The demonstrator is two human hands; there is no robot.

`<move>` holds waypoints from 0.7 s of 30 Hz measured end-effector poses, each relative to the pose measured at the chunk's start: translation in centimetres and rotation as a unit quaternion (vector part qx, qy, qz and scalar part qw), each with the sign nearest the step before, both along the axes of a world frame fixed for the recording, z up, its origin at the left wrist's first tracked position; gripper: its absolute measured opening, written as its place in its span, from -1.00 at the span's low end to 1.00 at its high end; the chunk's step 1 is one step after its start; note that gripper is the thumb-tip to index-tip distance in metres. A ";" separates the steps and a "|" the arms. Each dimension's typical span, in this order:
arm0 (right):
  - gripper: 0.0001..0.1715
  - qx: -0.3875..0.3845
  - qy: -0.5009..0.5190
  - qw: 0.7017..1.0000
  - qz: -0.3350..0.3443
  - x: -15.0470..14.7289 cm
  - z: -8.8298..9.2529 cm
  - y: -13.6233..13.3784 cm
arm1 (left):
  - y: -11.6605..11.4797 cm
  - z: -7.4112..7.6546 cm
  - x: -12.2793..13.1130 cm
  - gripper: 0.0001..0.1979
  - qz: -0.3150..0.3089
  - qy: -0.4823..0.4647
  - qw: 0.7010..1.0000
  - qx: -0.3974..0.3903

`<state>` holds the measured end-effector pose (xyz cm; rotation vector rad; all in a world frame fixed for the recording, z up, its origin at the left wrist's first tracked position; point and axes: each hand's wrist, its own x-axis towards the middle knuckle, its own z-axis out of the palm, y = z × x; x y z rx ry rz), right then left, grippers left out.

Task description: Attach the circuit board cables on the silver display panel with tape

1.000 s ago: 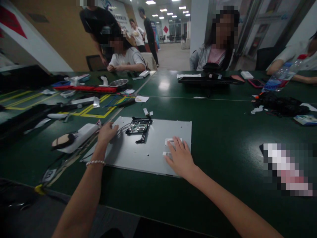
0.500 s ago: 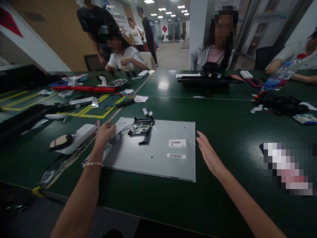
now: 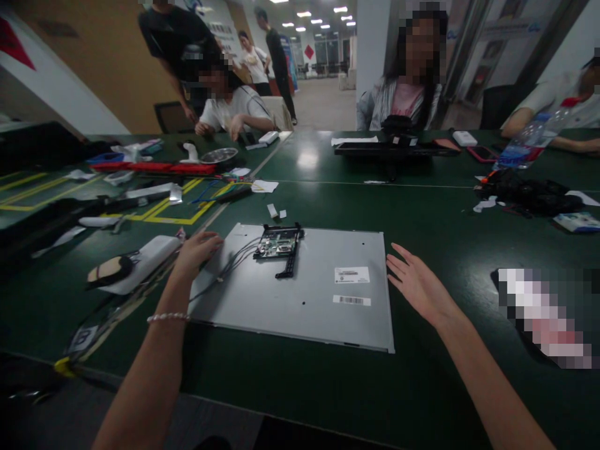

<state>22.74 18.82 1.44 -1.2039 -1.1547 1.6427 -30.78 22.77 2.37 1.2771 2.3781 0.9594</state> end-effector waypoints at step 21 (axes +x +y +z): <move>-0.16 0.047 -0.128 0.987 -0.081 3.9 -0.6 1.1 | -0.1 1.5 4.8 -0.66 -0.037 -0.191 0.980 -0.028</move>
